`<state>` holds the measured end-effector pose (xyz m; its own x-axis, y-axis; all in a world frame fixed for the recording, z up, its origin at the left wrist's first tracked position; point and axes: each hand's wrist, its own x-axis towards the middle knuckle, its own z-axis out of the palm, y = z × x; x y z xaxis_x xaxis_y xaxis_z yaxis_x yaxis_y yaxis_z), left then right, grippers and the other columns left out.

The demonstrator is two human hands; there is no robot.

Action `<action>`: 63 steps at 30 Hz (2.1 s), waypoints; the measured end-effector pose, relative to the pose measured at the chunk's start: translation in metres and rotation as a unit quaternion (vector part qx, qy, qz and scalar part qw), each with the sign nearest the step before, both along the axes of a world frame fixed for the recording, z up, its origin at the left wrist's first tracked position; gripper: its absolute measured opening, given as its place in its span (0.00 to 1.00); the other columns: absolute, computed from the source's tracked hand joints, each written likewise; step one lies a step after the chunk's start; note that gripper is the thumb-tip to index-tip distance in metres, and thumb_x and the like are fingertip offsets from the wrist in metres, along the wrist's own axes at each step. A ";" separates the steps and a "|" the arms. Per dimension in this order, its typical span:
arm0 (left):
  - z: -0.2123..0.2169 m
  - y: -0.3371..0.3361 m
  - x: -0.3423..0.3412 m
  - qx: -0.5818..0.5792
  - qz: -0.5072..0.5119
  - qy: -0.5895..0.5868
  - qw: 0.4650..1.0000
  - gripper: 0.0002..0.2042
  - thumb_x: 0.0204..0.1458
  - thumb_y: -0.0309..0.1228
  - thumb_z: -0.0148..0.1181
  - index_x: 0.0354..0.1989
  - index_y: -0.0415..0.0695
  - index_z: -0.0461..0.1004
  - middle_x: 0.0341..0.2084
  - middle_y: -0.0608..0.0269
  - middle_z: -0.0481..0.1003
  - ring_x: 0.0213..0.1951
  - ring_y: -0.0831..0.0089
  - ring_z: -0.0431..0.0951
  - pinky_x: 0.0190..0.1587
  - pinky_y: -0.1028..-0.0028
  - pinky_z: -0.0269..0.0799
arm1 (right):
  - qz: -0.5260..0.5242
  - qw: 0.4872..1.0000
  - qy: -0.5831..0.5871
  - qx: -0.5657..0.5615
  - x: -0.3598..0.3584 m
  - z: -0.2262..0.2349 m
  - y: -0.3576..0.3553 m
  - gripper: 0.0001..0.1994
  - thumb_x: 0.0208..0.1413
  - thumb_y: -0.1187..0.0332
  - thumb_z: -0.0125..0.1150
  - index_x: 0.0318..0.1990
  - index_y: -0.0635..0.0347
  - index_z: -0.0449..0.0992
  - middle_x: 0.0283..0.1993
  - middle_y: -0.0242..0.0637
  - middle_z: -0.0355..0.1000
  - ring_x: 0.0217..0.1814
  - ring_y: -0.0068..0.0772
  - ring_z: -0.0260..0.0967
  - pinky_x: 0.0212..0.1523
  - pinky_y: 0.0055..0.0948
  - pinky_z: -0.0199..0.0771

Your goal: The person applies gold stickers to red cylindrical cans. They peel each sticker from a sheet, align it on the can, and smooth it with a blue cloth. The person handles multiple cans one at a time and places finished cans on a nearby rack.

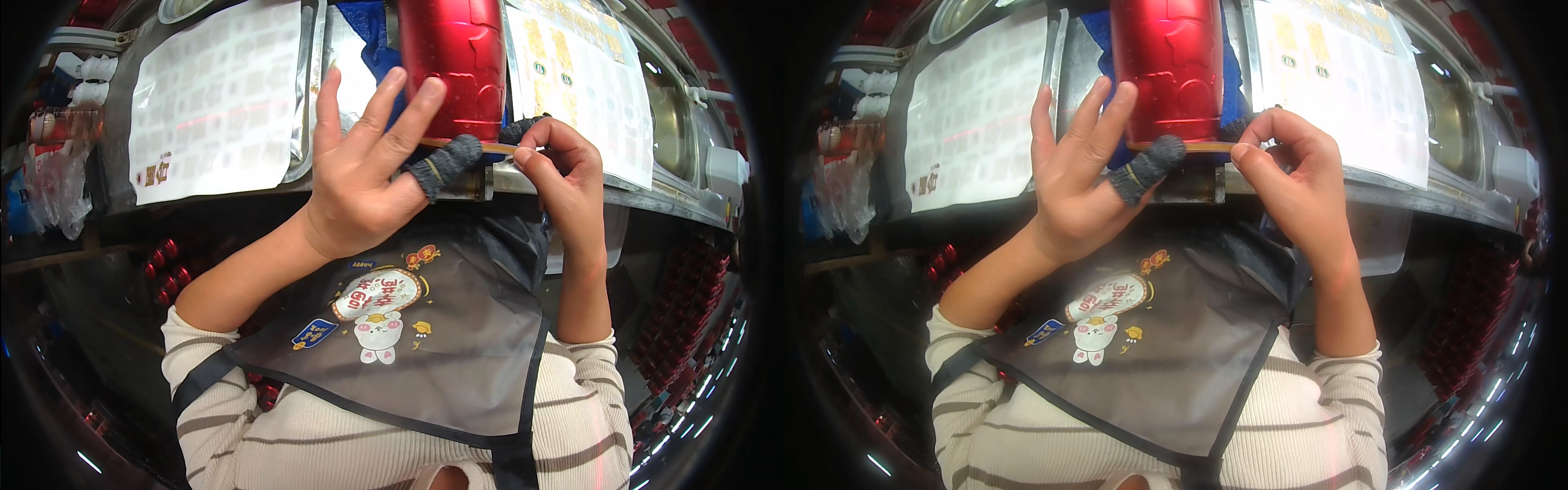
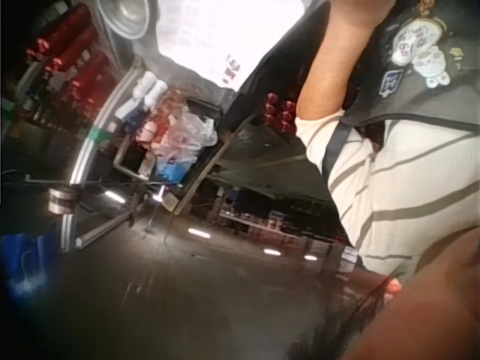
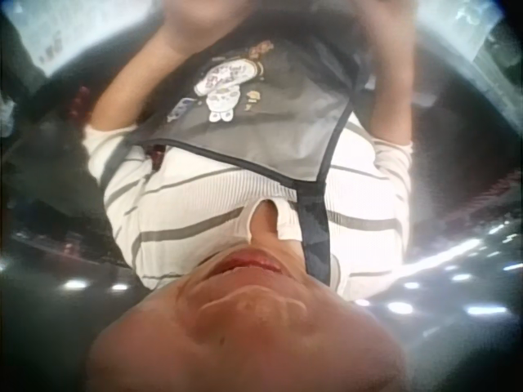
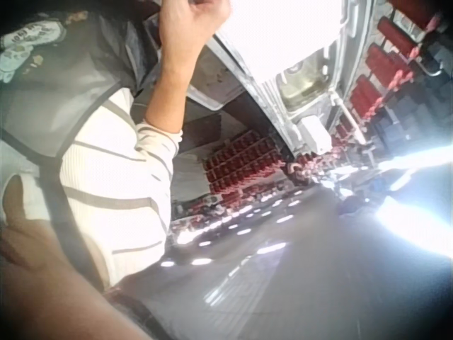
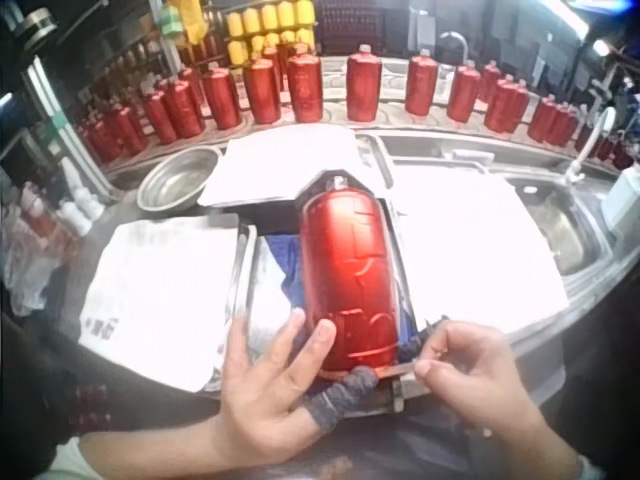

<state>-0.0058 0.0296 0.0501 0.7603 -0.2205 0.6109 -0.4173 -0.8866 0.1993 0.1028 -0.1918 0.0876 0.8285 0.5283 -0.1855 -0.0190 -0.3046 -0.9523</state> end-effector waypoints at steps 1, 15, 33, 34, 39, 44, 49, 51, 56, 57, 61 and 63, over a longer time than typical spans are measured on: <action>0.003 -0.004 0.005 0.003 0.002 -0.022 1.000 0.11 0.38 0.28 0.69 0.33 0.47 0.80 0.62 0.45 0.70 0.62 0.40 0.70 0.64 0.33 0.46 | -0.003 1.000 0.003 -0.004 0.000 0.000 0.001 0.04 0.54 0.74 0.61 0.30 0.64 0.74 0.27 0.21 0.67 0.26 0.06 0.58 0.26 0.13 0.54; -0.015 -0.004 -0.005 -0.188 0.045 0.039 0.980 0.27 0.41 0.34 0.75 0.52 0.38 0.79 0.64 0.43 0.67 0.65 0.48 0.67 0.66 0.38 0.49 | 0.021 1.000 -0.001 0.020 -0.002 -0.003 0.005 0.03 0.54 0.75 0.62 0.31 0.62 0.74 0.27 0.19 0.66 0.26 0.05 0.56 0.26 0.13 0.52; 0.016 -0.019 0.019 0.024 0.012 -0.036 0.999 0.09 0.37 0.35 0.69 0.26 0.47 0.80 0.60 0.51 0.73 0.61 0.40 0.70 0.62 0.29 0.48 | -0.001 0.999 0.049 0.024 0.000 -0.003 0.003 0.03 0.54 0.75 0.62 0.31 0.63 0.74 0.29 0.22 0.69 0.28 0.08 0.60 0.29 0.12 0.58; 0.020 -0.023 0.025 0.046 0.015 -0.023 0.999 0.11 0.36 0.35 0.69 0.30 0.48 0.82 0.60 0.52 0.73 0.62 0.44 0.70 0.63 0.30 0.47 | -0.005 0.999 0.041 0.026 -0.001 -0.005 0.003 0.03 0.54 0.75 0.62 0.31 0.64 0.75 0.29 0.23 0.69 0.28 0.08 0.61 0.29 0.13 0.59; -0.001 -0.011 0.023 -0.128 0.063 0.008 0.990 0.31 0.36 0.35 0.76 0.53 0.41 0.79 0.64 0.48 0.68 0.64 0.52 0.69 0.67 0.37 0.45 | 0.006 1.000 0.014 0.015 -0.003 -0.005 0.008 0.03 0.54 0.75 0.62 0.31 0.64 0.75 0.29 0.23 0.70 0.28 0.08 0.62 0.29 0.14 0.60; -0.018 0.001 -0.005 -0.179 0.063 0.045 0.981 0.30 0.39 0.34 0.77 0.54 0.37 0.77 0.64 0.43 0.66 0.64 0.49 0.69 0.68 0.42 0.46 | -0.005 0.999 0.017 0.031 -0.004 -0.007 0.008 0.03 0.55 0.74 0.62 0.30 0.62 0.74 0.27 0.18 0.66 0.25 0.05 0.54 0.25 0.13 0.50; -0.032 -0.001 -0.025 -0.143 0.055 0.046 0.987 0.22 0.43 0.32 0.75 0.47 0.38 0.81 0.65 0.40 0.65 0.65 0.46 0.68 0.68 0.39 0.42 | -0.008 0.998 0.055 0.035 -0.002 0.002 0.006 0.03 0.54 0.75 0.61 0.31 0.65 0.75 0.29 0.25 0.71 0.27 0.09 0.62 0.28 0.13 0.62; -0.028 -0.003 -0.023 -0.127 0.057 0.048 0.989 0.16 0.44 0.32 0.74 0.41 0.40 0.82 0.66 0.40 0.64 0.65 0.44 0.67 0.68 0.37 0.40 | -0.016 0.997 0.065 0.031 0.001 0.002 0.003 0.03 0.54 0.75 0.61 0.31 0.65 0.75 0.28 0.24 0.70 0.27 0.08 0.61 0.28 0.13 0.60; -0.020 -0.003 -0.016 -0.084 0.051 0.036 0.994 0.13 0.44 0.32 0.75 0.36 0.42 0.82 0.65 0.39 0.64 0.65 0.42 0.67 0.68 0.36 0.39 | -0.019 0.997 0.053 0.048 0.000 0.007 0.000 0.03 0.54 0.76 0.61 0.31 0.64 0.75 0.29 0.23 0.69 0.27 0.07 0.59 0.27 0.12 0.57; -0.018 -0.003 -0.014 -0.078 0.049 0.032 0.995 0.13 0.43 0.32 0.75 0.36 0.42 0.82 0.65 0.39 0.64 0.64 0.42 0.68 0.68 0.36 0.39 | -0.021 0.997 0.057 0.045 0.002 0.006 0.000 0.03 0.54 0.76 0.61 0.31 0.64 0.75 0.29 0.23 0.69 0.27 0.07 0.59 0.27 0.12 0.58; -0.009 -0.006 -0.007 -0.048 0.032 0.027 0.998 0.14 0.42 0.31 0.74 0.39 0.46 0.82 0.65 0.39 0.64 0.64 0.43 0.68 0.66 0.35 0.40 | -0.034 0.995 0.072 0.063 0.000 0.001 0.002 0.03 0.54 0.75 0.61 0.31 0.64 0.75 0.30 0.24 0.70 0.27 0.08 0.60 0.28 0.12 0.59; -0.002 -0.004 -0.001 -0.012 0.009 0.021 1.000 0.20 0.42 0.28 0.75 0.46 0.47 0.81 0.67 0.38 0.62 0.65 0.43 0.67 0.64 0.32 0.42 | -0.027 0.996 0.063 0.055 0.001 0.001 0.002 0.03 0.54 0.75 0.61 0.31 0.64 0.75 0.30 0.24 0.70 0.28 0.08 0.60 0.28 0.12 0.59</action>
<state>-0.0073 0.0253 0.0486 0.7885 -0.1927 0.5840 -0.3926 -0.8887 0.2369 0.1040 -0.1900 0.0885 0.8296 0.5073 -0.2334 -0.1539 -0.1941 -0.9688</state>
